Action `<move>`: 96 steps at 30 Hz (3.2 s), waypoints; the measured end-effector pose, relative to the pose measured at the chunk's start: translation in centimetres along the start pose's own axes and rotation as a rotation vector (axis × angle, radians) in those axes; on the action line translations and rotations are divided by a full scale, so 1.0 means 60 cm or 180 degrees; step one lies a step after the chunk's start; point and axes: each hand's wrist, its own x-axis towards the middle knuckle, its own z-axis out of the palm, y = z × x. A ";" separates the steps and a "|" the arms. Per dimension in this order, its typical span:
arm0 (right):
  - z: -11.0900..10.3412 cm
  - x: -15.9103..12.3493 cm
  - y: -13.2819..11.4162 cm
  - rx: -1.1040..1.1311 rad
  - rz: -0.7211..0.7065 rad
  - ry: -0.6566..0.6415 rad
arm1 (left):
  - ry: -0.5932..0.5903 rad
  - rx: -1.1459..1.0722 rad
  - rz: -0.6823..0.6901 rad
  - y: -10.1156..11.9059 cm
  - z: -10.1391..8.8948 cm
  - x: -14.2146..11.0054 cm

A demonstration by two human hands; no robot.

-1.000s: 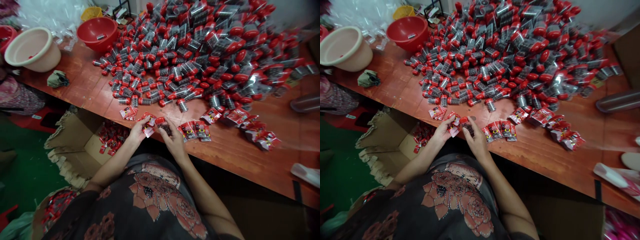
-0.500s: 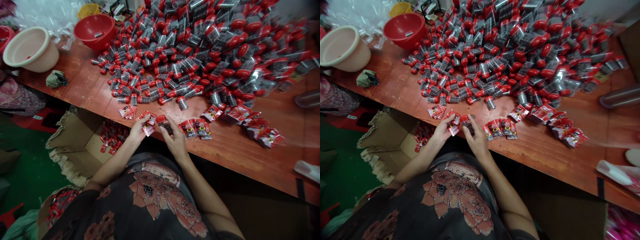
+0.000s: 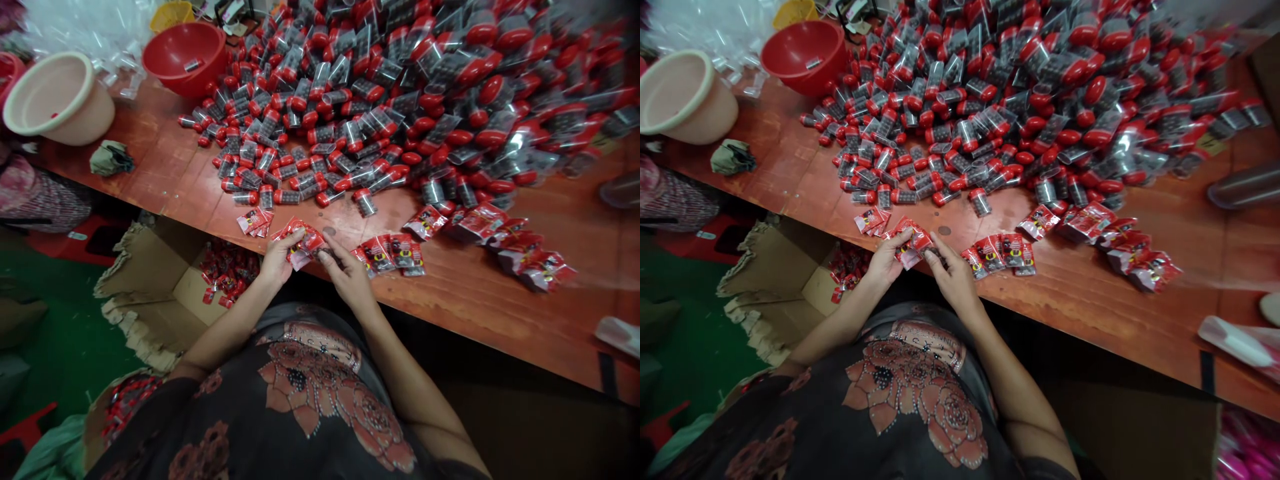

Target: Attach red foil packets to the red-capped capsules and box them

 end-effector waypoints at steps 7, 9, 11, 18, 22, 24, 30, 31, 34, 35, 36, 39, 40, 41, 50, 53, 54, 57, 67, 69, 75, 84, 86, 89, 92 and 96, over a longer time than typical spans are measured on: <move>-0.002 -0.003 0.004 0.0182 0.0054 -0.0067 | -0.0105 0.0220 0.0399 0.000 0.003 -0.007; -0.001 -0.006 0.003 0.0215 0.0061 -0.0078 | -0.0116 0.0227 0.0439 0.000 0.004 -0.007; -0.001 -0.008 0.000 0.0190 0.0051 -0.0096 | -0.0149 0.0197 0.0503 -0.001 0.005 -0.007; 0.002 -0.011 0.000 0.0266 0.0097 -0.0108 | -0.0254 0.0271 0.0725 -0.002 0.008 -0.011; 0.000 -0.010 0.005 0.0460 0.0169 -0.0020 | -0.0323 0.0366 0.0805 -0.001 0.009 -0.016; -0.002 -0.010 0.006 0.0506 0.0185 0.0046 | -0.0353 0.0442 0.0862 0.000 0.007 -0.018; -0.003 -0.010 0.004 0.0568 0.0155 0.0244 | -0.0188 0.0756 0.0715 0.006 -0.003 -0.023; -0.003 -0.011 0.003 0.0545 0.0139 0.0269 | -0.0156 0.0798 0.0727 0.008 -0.004 -0.024; -0.001 -0.012 -0.003 0.0489 0.0061 0.0349 | -0.0121 0.0938 0.0771 0.014 -0.004 -0.028; -0.001 -0.012 -0.004 0.0486 0.0035 0.0370 | -0.0126 0.0979 0.0788 0.015 -0.003 -0.029; 0.000 -0.013 -0.006 0.0491 0.0018 0.0387 | -0.0129 0.0995 0.0826 0.015 -0.003 -0.030; 0.003 -0.013 -0.009 0.0518 0.0015 0.0421 | -0.0124 0.0981 0.0954 0.013 -0.002 -0.030; 0.004 -0.013 -0.010 0.0536 0.0024 0.0434 | -0.0125 0.0980 0.0967 0.012 -0.002 -0.030; 0.005 -0.013 -0.010 0.0569 0.0039 0.0446 | -0.0128 0.0989 0.0962 0.011 -0.002 -0.030; 0.007 -0.006 -0.003 0.1212 0.0527 0.0380 | -0.0414 0.1044 0.0894 0.007 -0.004 -0.038; 0.013 -0.010 0.003 0.1315 0.0666 0.0360 | -0.0467 0.1051 0.0756 0.004 -0.008 -0.039; 0.016 -0.012 0.004 0.1301 0.0635 0.0427 | -0.0483 0.1032 0.0730 0.002 -0.010 -0.039; 0.027 -0.020 0.007 0.1106 0.0332 0.0760 | -0.0493 0.0953 0.0703 -0.001 -0.015 -0.037; 0.011 -0.015 -0.013 0.0846 0.0018 0.0460 | -0.0383 0.1141 0.0517 0.017 -0.024 -0.044; 0.009 -0.016 -0.017 0.0659 -0.0114 0.0491 | -0.0406 0.1042 0.0509 0.018 -0.023 -0.047; 0.011 -0.028 -0.027 -0.0086 -0.0719 0.0592 | -0.0352 0.0613 0.0611 0.010 -0.015 -0.052; 0.002 -0.029 -0.037 -0.0071 -0.0716 0.0578 | -0.0370 0.0787 0.0722 0.002 -0.011 -0.062; 0.009 -0.029 -0.033 0.0192 -0.0452 0.0710 | -0.0358 0.0919 0.0732 0.001 -0.009 -0.065; 0.025 -0.030 -0.024 0.0792 -0.0119 0.0954 | -0.0324 0.0931 0.0736 -0.003 -0.005 -0.067; 0.037 -0.031 -0.015 0.1216 0.0199 0.1022 | -0.0253 0.0866 0.0776 -0.009 -0.001 -0.065; 0.045 -0.030 -0.009 0.1345 0.0379 0.1141 | -0.0175 0.0806 0.0874 -0.021 0.004 -0.064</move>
